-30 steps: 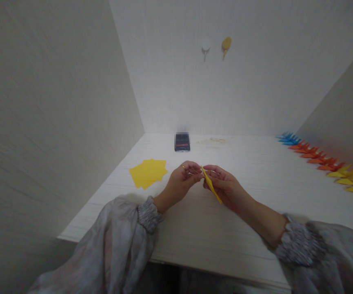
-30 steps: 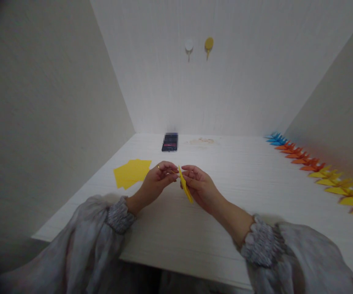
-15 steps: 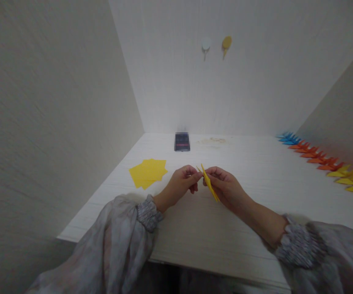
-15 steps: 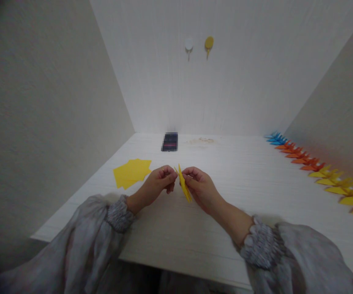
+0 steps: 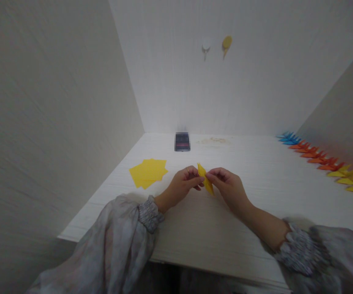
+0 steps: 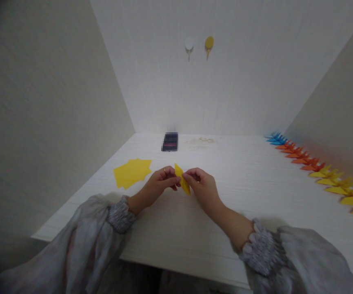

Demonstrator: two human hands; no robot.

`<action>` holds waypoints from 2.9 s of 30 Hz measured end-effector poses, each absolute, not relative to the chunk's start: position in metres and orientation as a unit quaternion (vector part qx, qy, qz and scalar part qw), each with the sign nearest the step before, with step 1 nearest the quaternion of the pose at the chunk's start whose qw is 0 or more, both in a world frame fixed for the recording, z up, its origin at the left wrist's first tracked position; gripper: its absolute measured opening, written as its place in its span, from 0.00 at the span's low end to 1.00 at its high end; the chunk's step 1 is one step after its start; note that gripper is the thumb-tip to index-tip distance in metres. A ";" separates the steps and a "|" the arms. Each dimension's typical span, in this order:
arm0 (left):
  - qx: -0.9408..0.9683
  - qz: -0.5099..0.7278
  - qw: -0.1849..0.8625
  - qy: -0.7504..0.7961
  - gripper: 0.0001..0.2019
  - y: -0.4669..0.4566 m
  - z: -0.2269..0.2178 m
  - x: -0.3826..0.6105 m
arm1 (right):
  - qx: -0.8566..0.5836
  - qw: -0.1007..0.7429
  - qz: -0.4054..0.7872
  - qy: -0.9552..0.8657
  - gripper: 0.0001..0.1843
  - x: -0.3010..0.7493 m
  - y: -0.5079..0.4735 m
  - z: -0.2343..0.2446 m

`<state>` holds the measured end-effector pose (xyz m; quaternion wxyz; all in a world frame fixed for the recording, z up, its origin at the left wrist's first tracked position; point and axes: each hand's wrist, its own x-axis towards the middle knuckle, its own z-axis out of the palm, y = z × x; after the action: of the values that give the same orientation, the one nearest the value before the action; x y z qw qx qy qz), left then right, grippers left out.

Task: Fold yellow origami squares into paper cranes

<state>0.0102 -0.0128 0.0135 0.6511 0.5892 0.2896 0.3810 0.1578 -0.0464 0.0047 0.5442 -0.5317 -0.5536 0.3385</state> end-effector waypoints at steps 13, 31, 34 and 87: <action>0.550 0.396 0.680 0.281 0.12 -0.014 0.011 0.015 | -0.534 0.507 0.113 -0.667 0.03 0.160 -0.048 0.009; 0.585 0.420 0.618 0.316 0.06 -0.013 0.008 0.015 | -0.514 0.456 0.164 -0.708 0.04 0.155 -0.050 0.010; 0.579 0.414 0.630 0.309 0.06 -0.014 0.009 0.016 | -0.523 0.463 0.149 -0.700 0.05 0.154 -0.052 0.011; 0.598 0.400 0.585 0.375 0.15 -0.010 0.009 0.013 | -0.467 0.446 0.043 -0.762 0.07 0.160 -0.052 0.012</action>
<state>0.0128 -0.0100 0.0094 0.5852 0.5978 0.3746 0.3997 0.1605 -0.0521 0.0123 0.4459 -0.4673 -0.7623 0.0427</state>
